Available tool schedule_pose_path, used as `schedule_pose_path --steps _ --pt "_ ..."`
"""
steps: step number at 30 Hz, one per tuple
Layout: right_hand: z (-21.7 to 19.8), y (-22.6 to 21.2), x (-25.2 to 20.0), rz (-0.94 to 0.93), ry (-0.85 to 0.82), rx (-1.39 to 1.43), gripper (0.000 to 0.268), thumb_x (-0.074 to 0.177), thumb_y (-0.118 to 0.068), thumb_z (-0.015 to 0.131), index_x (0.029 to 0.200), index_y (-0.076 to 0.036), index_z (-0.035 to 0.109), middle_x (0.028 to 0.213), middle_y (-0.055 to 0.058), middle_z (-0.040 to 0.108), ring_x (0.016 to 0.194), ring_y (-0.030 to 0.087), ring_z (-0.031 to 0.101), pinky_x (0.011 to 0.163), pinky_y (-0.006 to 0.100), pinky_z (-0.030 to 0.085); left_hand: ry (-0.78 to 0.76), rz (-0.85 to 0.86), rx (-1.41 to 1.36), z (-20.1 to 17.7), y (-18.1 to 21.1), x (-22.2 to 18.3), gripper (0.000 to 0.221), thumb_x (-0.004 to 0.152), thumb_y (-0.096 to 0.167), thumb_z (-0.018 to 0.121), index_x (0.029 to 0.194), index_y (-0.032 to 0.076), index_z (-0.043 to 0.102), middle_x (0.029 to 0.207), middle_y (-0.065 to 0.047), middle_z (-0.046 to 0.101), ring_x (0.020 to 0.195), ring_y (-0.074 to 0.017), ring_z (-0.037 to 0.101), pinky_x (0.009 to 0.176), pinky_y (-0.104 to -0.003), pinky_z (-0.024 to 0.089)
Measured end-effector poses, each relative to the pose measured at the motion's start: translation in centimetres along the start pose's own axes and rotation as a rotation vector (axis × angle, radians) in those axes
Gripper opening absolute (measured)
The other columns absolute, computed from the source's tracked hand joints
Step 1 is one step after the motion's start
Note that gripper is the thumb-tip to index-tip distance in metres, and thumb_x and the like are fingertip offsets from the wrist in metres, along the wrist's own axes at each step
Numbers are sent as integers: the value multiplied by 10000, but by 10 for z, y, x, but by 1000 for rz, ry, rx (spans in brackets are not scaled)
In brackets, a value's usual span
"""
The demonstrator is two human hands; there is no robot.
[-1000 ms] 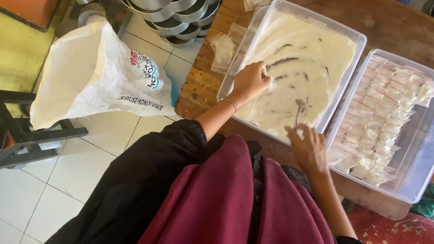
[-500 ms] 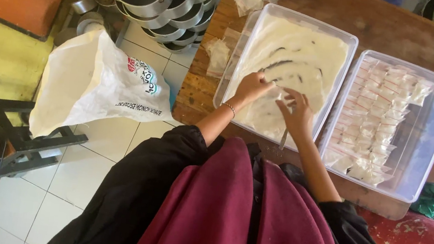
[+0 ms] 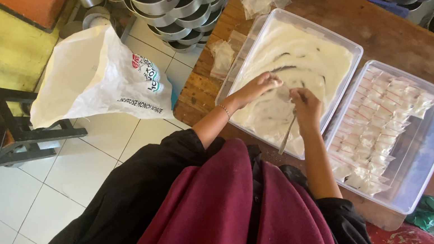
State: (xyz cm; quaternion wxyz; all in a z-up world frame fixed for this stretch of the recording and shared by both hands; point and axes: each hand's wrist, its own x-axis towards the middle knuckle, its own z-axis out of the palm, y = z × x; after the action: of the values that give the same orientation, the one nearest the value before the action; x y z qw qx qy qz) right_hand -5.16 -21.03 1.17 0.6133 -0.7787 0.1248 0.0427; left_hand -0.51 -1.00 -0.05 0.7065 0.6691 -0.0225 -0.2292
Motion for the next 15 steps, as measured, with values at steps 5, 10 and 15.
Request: schedule_pose_path --steps 5,10,15 --pt "8 6 -3 46 39 119 184 1005 -245 706 1097 -87 726 900 24 706 784 71 633 624 135 491 -23 144 43 5 -38 6 336 928 249 720 1205 63 682 1168 -187 710 1154 -299 644 1027 -417 499" --pt "17 26 1 72 100 208 230 1012 -292 720 1107 -84 711 888 8 692 783 60 626 665 132 507 64 198 -28 18 -43 10 235 925 164 707 1132 53 706 1037 -130 718 1031 -211 657 963 -344 521" --pt "28 32 -2 63 208 311 189 1009 -300 733 1064 -120 723 869 2 717 735 48 629 664 155 538 175 48 -214 31 -30 8 257 981 320 737 1096 99 676 1078 -140 648 1031 -303 654 851 -512 597"
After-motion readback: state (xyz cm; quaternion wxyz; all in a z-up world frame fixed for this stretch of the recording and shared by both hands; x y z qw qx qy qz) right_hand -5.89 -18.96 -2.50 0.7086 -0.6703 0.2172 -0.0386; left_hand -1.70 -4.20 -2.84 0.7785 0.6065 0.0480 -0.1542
